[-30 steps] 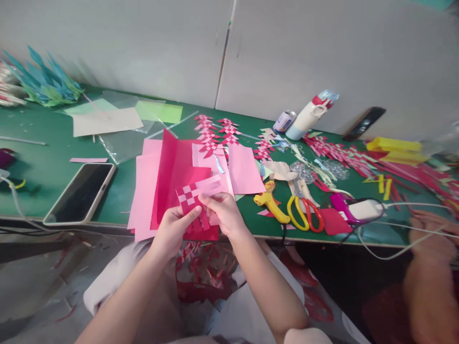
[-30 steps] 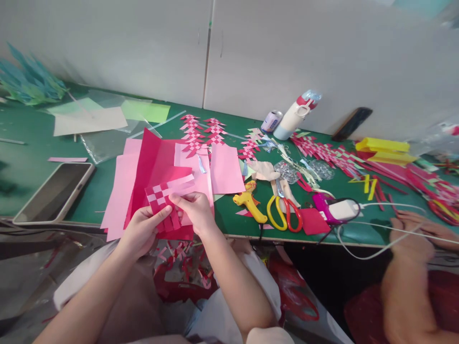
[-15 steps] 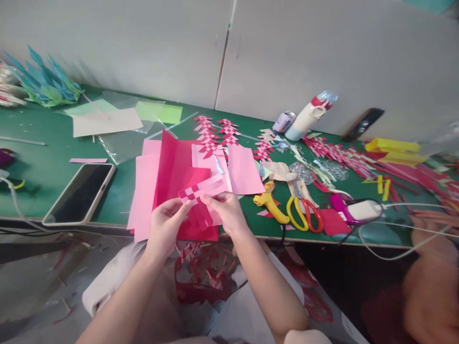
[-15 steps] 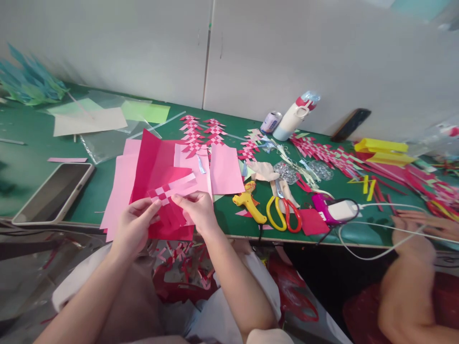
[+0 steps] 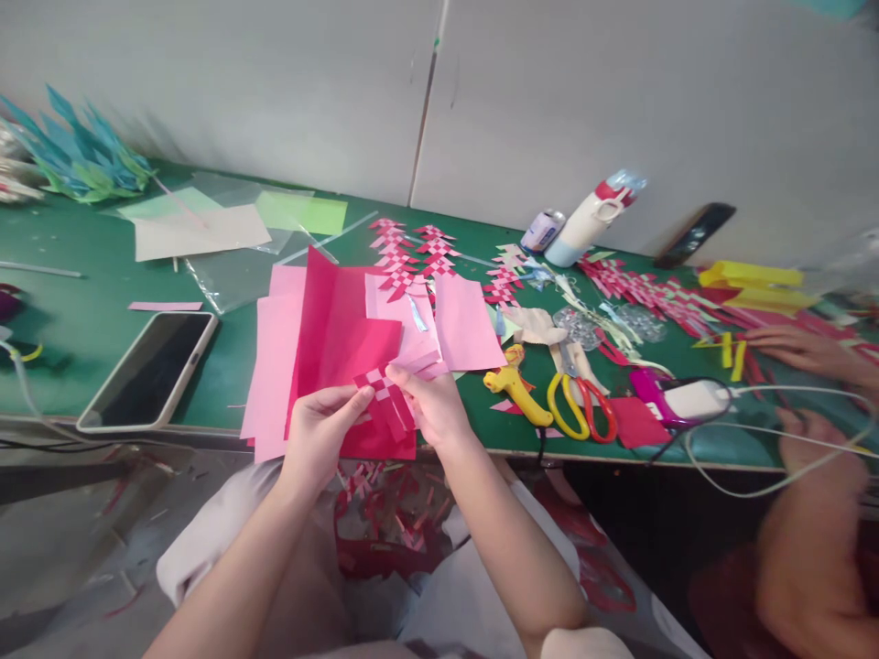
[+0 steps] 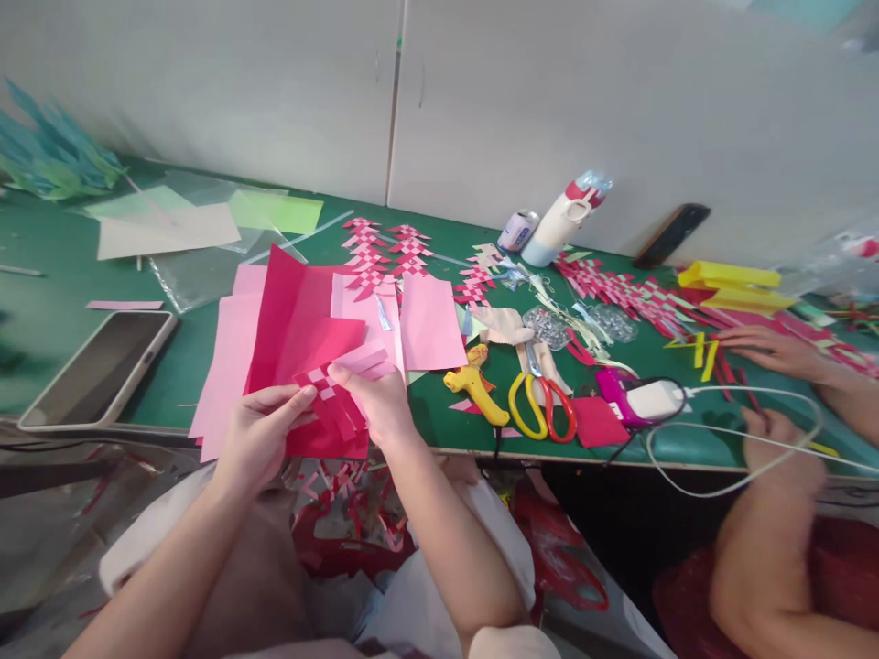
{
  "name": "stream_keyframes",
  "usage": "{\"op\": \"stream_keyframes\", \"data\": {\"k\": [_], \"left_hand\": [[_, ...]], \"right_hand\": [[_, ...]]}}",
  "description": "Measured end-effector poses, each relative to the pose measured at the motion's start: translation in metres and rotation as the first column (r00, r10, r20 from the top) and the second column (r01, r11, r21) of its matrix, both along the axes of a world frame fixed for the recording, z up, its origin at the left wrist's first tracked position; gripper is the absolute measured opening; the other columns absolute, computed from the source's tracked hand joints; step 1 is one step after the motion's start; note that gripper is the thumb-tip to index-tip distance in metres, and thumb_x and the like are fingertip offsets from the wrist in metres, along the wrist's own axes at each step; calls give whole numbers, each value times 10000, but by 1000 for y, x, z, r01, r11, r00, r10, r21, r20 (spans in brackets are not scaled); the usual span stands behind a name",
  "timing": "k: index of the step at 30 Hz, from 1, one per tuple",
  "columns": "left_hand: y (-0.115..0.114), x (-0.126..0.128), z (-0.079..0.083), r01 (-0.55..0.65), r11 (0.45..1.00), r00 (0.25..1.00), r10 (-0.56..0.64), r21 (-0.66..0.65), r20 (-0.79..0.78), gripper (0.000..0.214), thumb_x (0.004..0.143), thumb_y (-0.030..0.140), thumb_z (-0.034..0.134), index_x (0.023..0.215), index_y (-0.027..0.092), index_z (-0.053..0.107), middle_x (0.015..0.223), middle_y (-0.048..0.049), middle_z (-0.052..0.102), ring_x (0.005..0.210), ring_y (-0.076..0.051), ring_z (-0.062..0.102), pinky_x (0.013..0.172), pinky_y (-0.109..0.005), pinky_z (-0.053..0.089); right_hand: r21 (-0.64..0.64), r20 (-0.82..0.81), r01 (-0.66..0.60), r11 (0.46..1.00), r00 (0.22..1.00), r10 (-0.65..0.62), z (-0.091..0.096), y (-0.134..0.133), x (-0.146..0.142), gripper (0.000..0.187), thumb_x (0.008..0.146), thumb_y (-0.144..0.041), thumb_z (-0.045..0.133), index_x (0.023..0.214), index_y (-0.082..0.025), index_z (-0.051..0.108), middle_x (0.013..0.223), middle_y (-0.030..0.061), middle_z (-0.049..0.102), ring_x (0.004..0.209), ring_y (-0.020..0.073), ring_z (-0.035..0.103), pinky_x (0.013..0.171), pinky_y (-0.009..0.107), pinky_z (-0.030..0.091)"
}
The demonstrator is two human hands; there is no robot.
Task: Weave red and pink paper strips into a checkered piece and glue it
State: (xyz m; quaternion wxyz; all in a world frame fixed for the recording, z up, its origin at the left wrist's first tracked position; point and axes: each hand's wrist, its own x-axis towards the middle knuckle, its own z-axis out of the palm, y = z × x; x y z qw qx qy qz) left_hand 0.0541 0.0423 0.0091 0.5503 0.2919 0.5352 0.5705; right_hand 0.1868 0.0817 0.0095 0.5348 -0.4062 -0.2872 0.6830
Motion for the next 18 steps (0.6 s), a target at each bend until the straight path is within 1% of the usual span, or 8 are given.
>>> {"op": "stream_keyframes", "data": {"k": [3,6,8,12,15,18], "left_hand": [[0,0,-1,15,1000,1000,-15,6,-9,255,579,370,850,709,168,767,682,-41,731,627,-131,642,613,-226,558],[0,0,-1,11,1000,1000,-11,11,-14,256,578,372,850,697,163,762,669,-38,723,623,-130,639,612,-227,558],[0,1,-1,7,1000,1000,-7,13,-16,259,575,372,851,688,161,753,659,-29,712,620,-128,635,603,-223,554],[1,1,0,2,1000,1000,-2,10,-2,264,575,371,850,687,162,732,651,-6,689,608,-113,622,592,-212,545],[1,2,2,-18,1000,1000,18,-3,3,276,567,376,853,673,156,724,625,0,675,576,-102,605,582,-212,541],[2,3,4,-38,999,999,38,-17,-1,304,545,392,858,665,148,722,598,-6,670,547,-107,597,561,-223,534]], "right_hand": [[16,41,21,1000,999,-21,2,-1,0,293,592,-289,844,839,-182,728,861,32,746,757,187,696,708,322,572],[18,57,8,1000,998,-10,6,-2,0,285,593,-291,838,830,-183,724,874,35,750,772,192,701,718,322,569],[9,67,-12,1000,998,11,9,-3,0,297,589,-299,835,838,-184,722,868,36,750,781,199,704,714,323,569],[-2,109,-8,1000,994,8,8,-1,3,344,572,-317,843,861,-183,713,858,36,745,785,198,700,702,316,566],[21,99,16,1000,995,-18,6,1,4,358,580,-329,843,886,-198,711,875,27,738,790,183,692,713,305,562],[37,79,65,997,995,-68,5,1,3,325,586,-339,842,857,-214,713,837,9,730,742,160,679,661,271,552]]}}
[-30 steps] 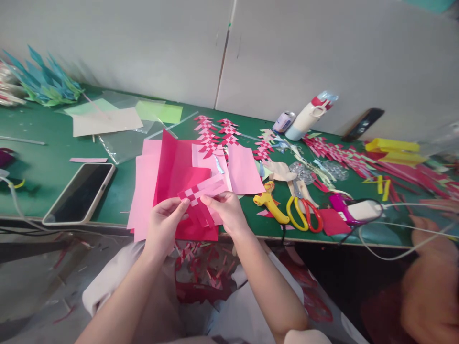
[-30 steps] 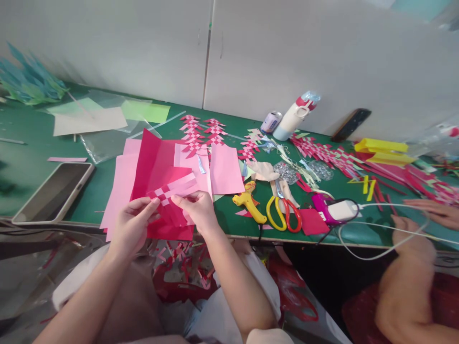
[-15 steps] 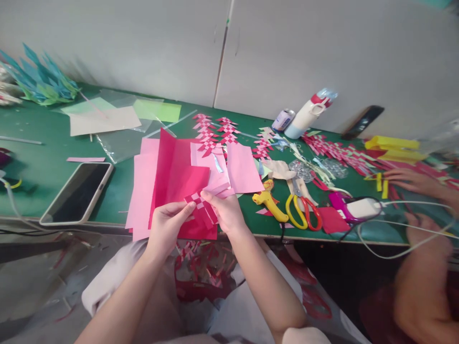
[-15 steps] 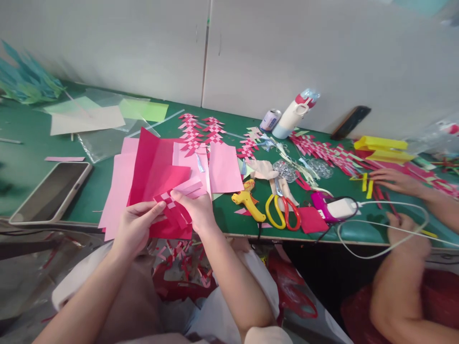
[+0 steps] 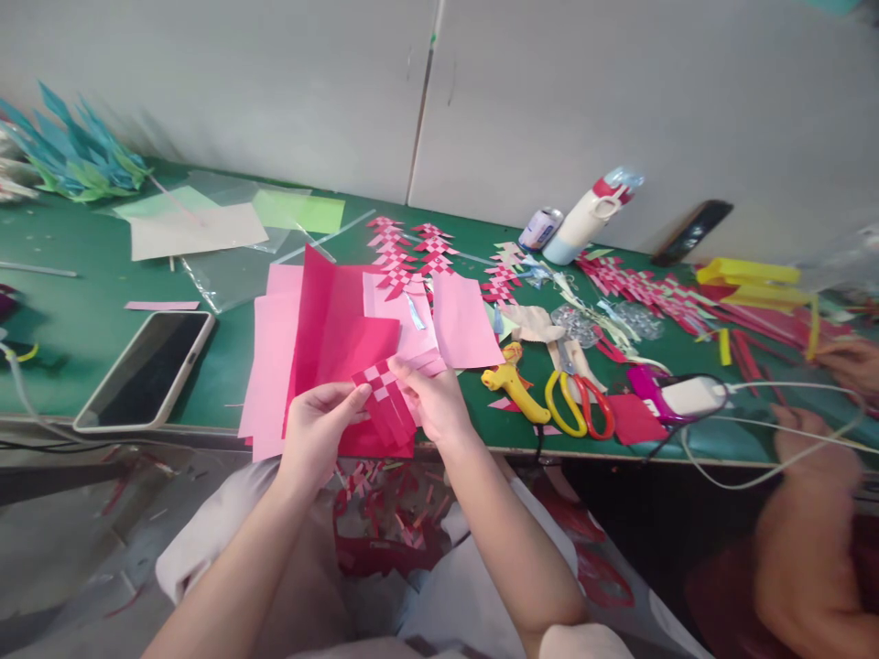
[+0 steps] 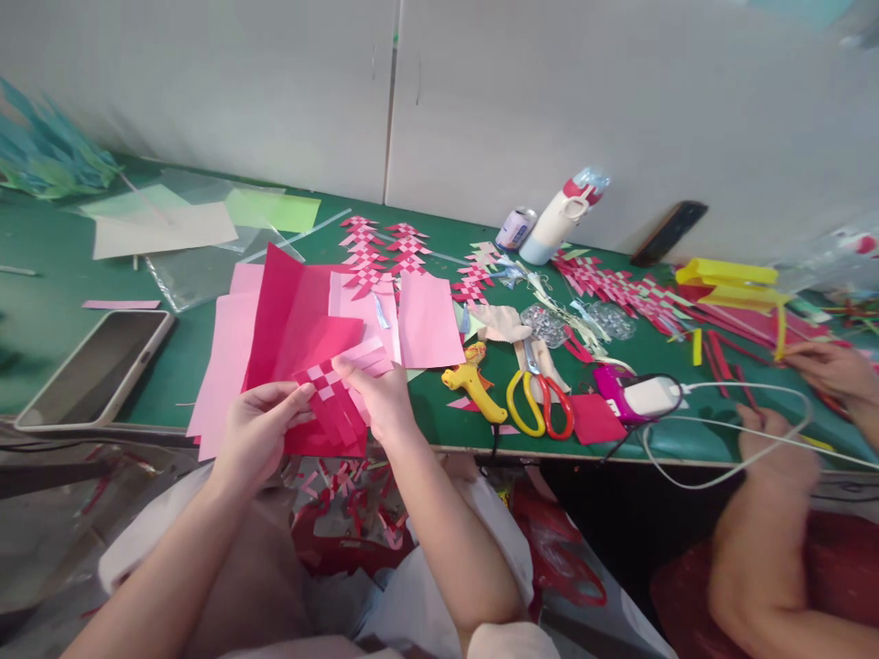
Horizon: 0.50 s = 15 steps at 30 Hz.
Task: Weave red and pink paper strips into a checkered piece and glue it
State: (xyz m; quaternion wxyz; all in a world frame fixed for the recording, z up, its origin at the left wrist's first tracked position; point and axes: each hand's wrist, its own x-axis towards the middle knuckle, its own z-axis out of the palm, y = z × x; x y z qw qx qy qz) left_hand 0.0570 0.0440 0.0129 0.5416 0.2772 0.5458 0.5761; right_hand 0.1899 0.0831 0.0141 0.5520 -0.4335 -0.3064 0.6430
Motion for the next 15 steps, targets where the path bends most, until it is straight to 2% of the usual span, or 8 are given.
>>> {"op": "stream_keyframes", "data": {"k": [3,9,15], "left_hand": [[0,1,0,1,1000,1000,-1,1,1,304,547,395,856,664,148,723,596,-10,675,541,-110,599,561,-228,532],[0,-1,-3,1,1000,999,-1,-5,37,282,564,366,857,666,152,705,600,4,662,551,-95,598,546,-193,521],[1,-2,-3,33,999,998,-32,-12,54,299,558,382,858,694,159,711,661,-5,689,626,-119,636,568,-199,527]], "right_hand": [[-14,11,21,1000,1000,-21,0,1,-1,282,582,-344,844,794,-210,715,777,2,719,666,139,657,587,245,529],[-39,-21,29,999,999,-30,-2,1,0,255,554,-327,860,702,-194,700,652,-21,674,562,103,602,549,227,506],[-61,-21,-147,987,989,146,1,-1,4,298,553,-331,856,781,-189,727,751,15,730,680,168,682,668,311,566]]}}
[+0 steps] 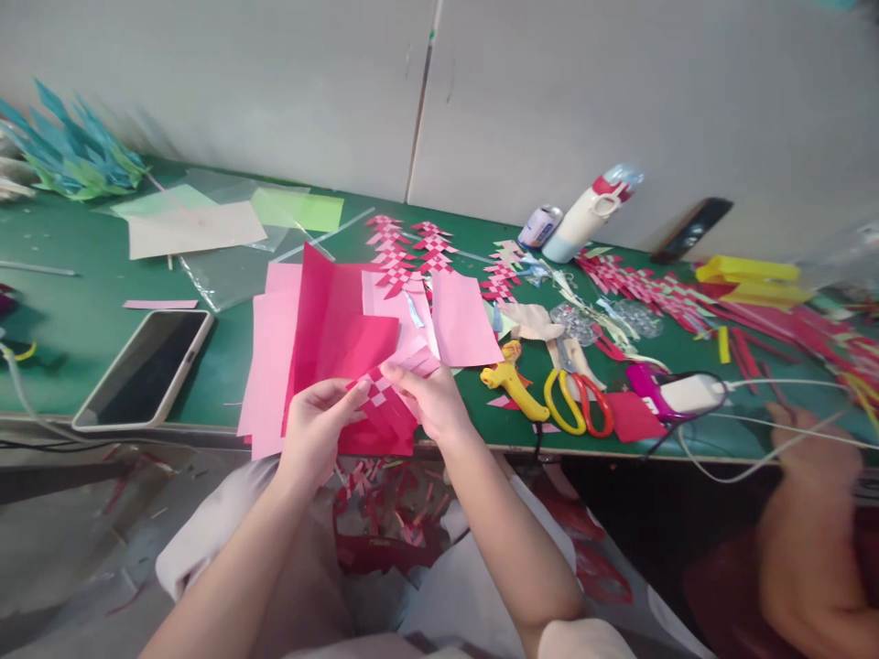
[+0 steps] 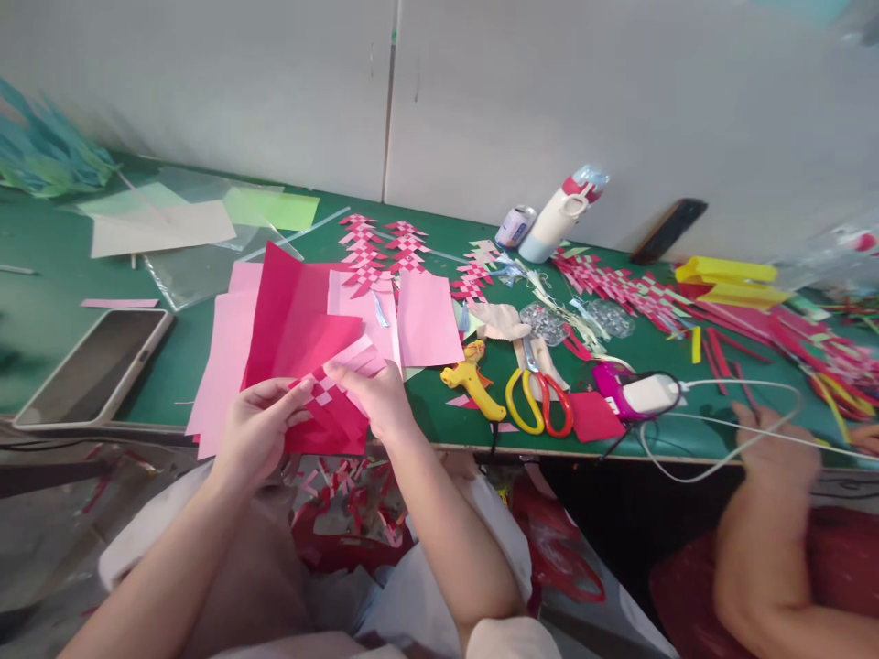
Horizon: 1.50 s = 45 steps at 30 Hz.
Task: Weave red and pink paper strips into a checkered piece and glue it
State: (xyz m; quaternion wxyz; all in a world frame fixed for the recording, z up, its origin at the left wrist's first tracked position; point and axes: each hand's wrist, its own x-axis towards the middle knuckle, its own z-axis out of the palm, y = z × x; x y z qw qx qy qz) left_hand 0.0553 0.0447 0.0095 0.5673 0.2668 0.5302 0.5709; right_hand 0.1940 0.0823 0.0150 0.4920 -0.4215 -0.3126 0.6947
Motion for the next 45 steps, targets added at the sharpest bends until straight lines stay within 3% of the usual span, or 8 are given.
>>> {"op": "stream_keyframes", "data": {"k": [15,20,24,27,35,45], "left_hand": [[-2,2,1,15,999,997,-12,39,-76,280,580,399,848,701,167,746,667,-31,710,638,-127,634,595,-211,541],[-1,1,1,1,1000,1000,0,26,-21,262,578,368,854,694,165,736,651,-16,700,610,-112,630,570,-192,533],[1,0,3,-45,999,997,43,27,62,256,565,347,864,685,166,729,634,-2,694,587,-98,632,531,-165,519],[4,-1,6,-118,993,987,116,14,112,288,518,344,884,656,155,717,613,3,685,575,-92,631,519,-156,514],[6,-1,10,-173,985,978,172,-1,120,310,475,331,899,620,144,698,586,11,673,553,-87,622,512,-159,507],[5,-1,7,-164,986,981,161,10,110,290,506,327,888,629,142,703,595,8,684,564,-92,629,521,-161,514]], "right_hand": [[58,39,-88,994,996,85,-1,1,3,315,575,-304,838,837,-172,724,819,24,743,767,181,693,750,332,566],[69,49,-103,992,994,99,-2,1,4,322,592,-338,832,854,-182,728,816,22,742,751,178,692,739,329,557],[111,56,-216,970,976,210,0,3,9,329,638,-370,809,895,-183,724,807,25,732,716,169,675,701,310,534],[81,133,-312,947,945,300,-1,5,14,278,631,-369,816,792,-167,711,736,7,710,673,131,644,667,257,500],[92,351,-303,949,901,254,-7,6,16,281,616,-401,817,714,-160,711,631,-6,672,580,104,583,586,239,459],[99,466,-291,951,859,214,6,1,15,257,636,-385,798,718,-153,723,667,12,692,615,122,604,623,261,475]]}}
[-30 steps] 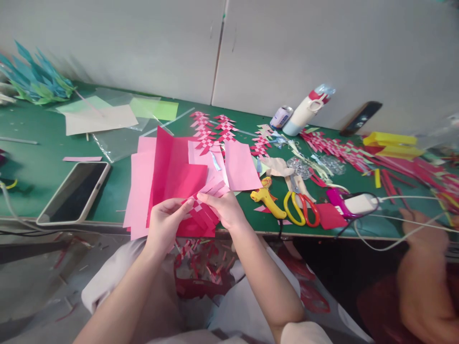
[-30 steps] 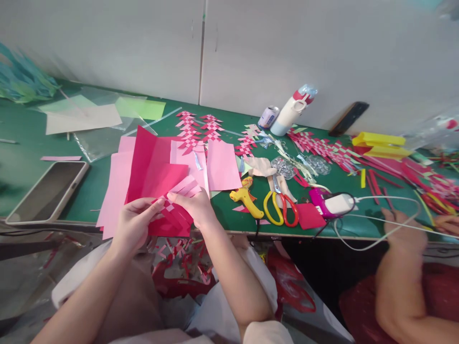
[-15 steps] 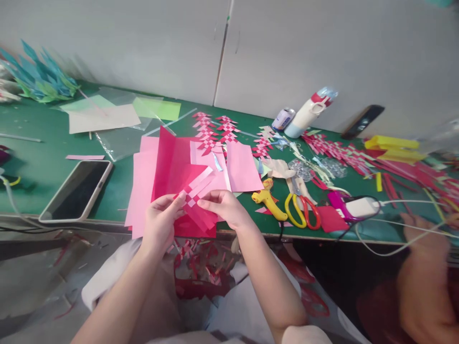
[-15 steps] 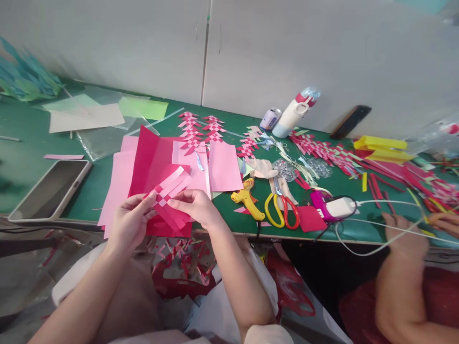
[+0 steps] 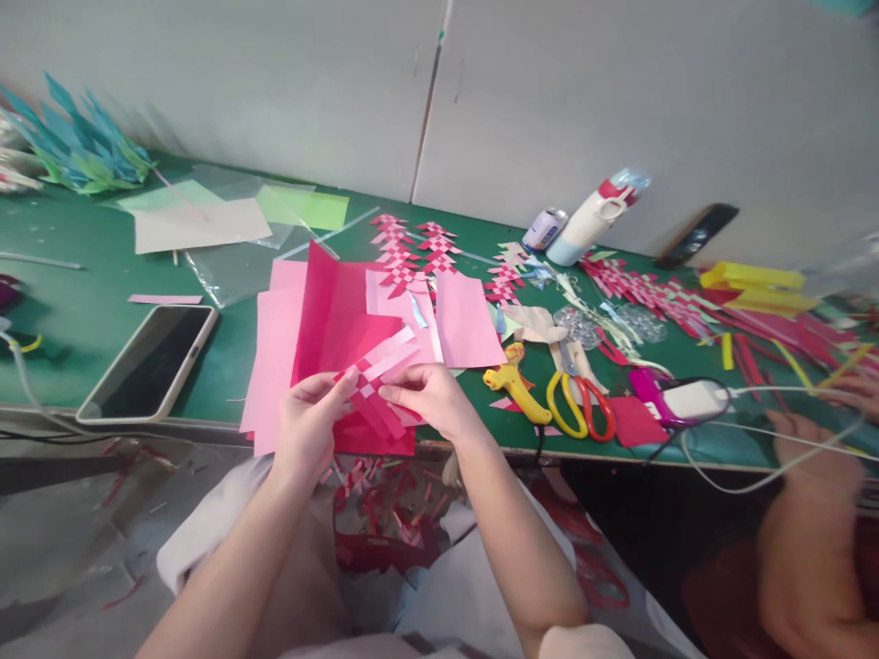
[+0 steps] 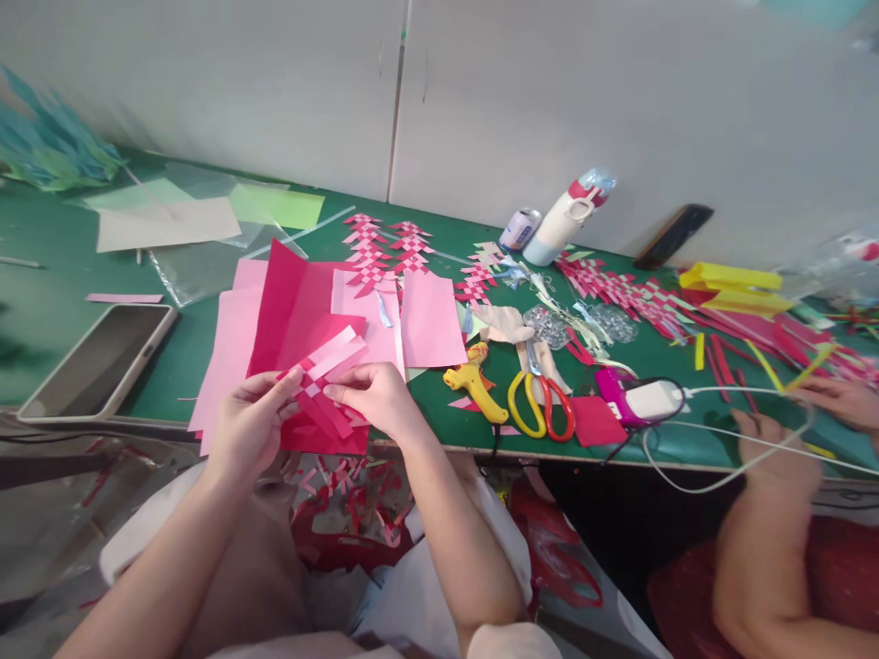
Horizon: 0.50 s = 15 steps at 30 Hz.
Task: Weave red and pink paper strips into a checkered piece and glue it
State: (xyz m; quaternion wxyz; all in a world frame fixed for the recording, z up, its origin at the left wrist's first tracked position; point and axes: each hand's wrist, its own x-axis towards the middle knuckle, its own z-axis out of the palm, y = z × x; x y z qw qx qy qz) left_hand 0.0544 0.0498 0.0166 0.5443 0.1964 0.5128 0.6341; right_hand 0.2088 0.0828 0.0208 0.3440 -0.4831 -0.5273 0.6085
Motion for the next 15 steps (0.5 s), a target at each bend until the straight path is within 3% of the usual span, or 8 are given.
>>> {"op": "stream_keyframes", "data": {"k": [8,15], "left_hand": [[1,0,-1,-24,1000,999,24,7,24,282,513,317,886,633,142,701,613,0,689,571,-100,632,522,-174,521],[1,-1,-1,-9,1000,999,8,22,37,276,525,316,882,638,143,700,615,-7,688,560,-108,629,504,-187,515]], "right_hand": [[24,-32,-47,999,998,48,-11,3,0,290,640,-425,791,714,-153,724,686,22,701,642,134,611,637,265,469],[6,-32,-144,990,989,144,-9,5,5,315,652,-458,783,761,-163,766,661,13,679,628,121,582,607,252,442]]}}
